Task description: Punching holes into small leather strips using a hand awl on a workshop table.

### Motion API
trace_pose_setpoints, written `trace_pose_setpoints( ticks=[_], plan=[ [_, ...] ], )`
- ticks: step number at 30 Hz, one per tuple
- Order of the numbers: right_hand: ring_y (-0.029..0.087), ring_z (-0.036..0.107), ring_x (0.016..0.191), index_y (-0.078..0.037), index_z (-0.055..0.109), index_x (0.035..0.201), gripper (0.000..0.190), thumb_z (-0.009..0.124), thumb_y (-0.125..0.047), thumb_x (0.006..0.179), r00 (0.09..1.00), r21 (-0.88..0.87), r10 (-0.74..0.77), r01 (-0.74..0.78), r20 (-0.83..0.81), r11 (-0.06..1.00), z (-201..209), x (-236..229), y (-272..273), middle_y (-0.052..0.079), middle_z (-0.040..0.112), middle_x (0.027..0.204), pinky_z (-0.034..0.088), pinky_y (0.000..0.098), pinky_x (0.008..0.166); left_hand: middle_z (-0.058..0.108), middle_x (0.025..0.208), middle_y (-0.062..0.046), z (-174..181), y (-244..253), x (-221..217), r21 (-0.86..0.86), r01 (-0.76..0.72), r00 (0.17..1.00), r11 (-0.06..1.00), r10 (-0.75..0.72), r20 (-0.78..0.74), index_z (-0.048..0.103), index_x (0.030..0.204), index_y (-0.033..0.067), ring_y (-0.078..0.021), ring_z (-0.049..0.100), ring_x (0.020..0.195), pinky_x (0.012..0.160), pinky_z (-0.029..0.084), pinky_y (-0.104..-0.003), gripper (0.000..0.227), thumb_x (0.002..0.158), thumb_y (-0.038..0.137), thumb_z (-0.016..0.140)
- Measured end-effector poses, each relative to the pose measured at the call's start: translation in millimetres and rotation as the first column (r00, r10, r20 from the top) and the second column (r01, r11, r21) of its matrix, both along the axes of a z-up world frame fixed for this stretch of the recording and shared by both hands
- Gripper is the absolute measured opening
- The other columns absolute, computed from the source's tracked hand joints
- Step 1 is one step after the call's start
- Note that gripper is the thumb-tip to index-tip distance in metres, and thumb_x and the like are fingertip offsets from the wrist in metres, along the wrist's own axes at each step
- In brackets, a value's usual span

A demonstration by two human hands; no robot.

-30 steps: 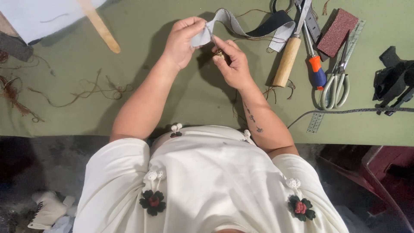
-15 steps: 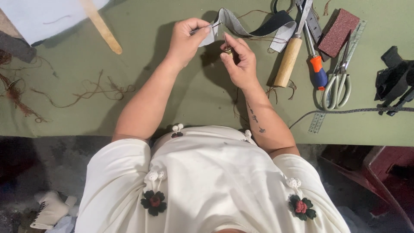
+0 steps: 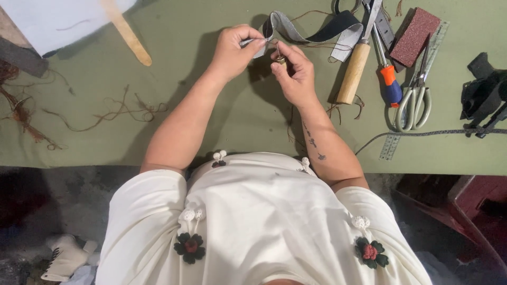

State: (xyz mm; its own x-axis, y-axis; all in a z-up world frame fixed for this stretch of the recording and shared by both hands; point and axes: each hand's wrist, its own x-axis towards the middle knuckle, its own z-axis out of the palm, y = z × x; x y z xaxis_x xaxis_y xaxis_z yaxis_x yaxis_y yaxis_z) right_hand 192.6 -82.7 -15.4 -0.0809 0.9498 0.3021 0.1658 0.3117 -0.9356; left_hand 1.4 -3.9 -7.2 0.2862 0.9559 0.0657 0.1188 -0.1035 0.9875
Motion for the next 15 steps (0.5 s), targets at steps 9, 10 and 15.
trace_pose_setpoints(
  ticks=[9,10,15],
  plan=[
    [0.013,0.059,0.079,-0.007,0.058,0.147,0.043,0.062,0.004,0.105,0.953,-0.135,-0.146,0.113,-0.264,0.984,42.7,32.8,-16.7,0.013,0.065,0.114,0.053,0.0224,0.062,0.063,0.081,0.004,-2.4,5.7,-14.7,0.061,0.009,0.999,0.998,-0.012,0.047,0.074,0.085,0.0113,-0.0099,0.055,0.075,0.07,0.043,-0.026,0.008,0.091,0.009,0.069],
    [0.011,0.058,0.078,-0.009,0.062,0.142,0.044,0.058,0.011,0.103,0.926,-0.201,-0.242,0.189,-0.29,0.961,55.9,42.0,-19.6,0.01,0.066,0.113,0.053,0.0204,0.063,0.063,0.082,0.005,-1.3,7.2,-18.3,0.065,-0.009,0.999,0.998,0.006,0.052,0.073,0.086,0.0115,-0.0093,0.054,0.074,0.069,0.043,-0.026,0.008,0.092,0.009,0.07],
    [0.013,0.061,0.084,-0.011,0.071,0.132,0.044,0.055,0.015,0.1,0.782,-0.253,-0.493,0.425,-0.382,0.869,80.3,121.1,-36.8,0.011,0.069,0.136,0.056,0.0253,0.067,0.062,0.08,0.0,5.6,22.6,-51.7,0.321,-0.105,0.993,0.941,0.116,-0.015,0.074,0.085,0.0085,-0.0136,0.056,0.072,0.065,0.041,-0.029,0.007,0.089,0.004,0.072]
  ],
)
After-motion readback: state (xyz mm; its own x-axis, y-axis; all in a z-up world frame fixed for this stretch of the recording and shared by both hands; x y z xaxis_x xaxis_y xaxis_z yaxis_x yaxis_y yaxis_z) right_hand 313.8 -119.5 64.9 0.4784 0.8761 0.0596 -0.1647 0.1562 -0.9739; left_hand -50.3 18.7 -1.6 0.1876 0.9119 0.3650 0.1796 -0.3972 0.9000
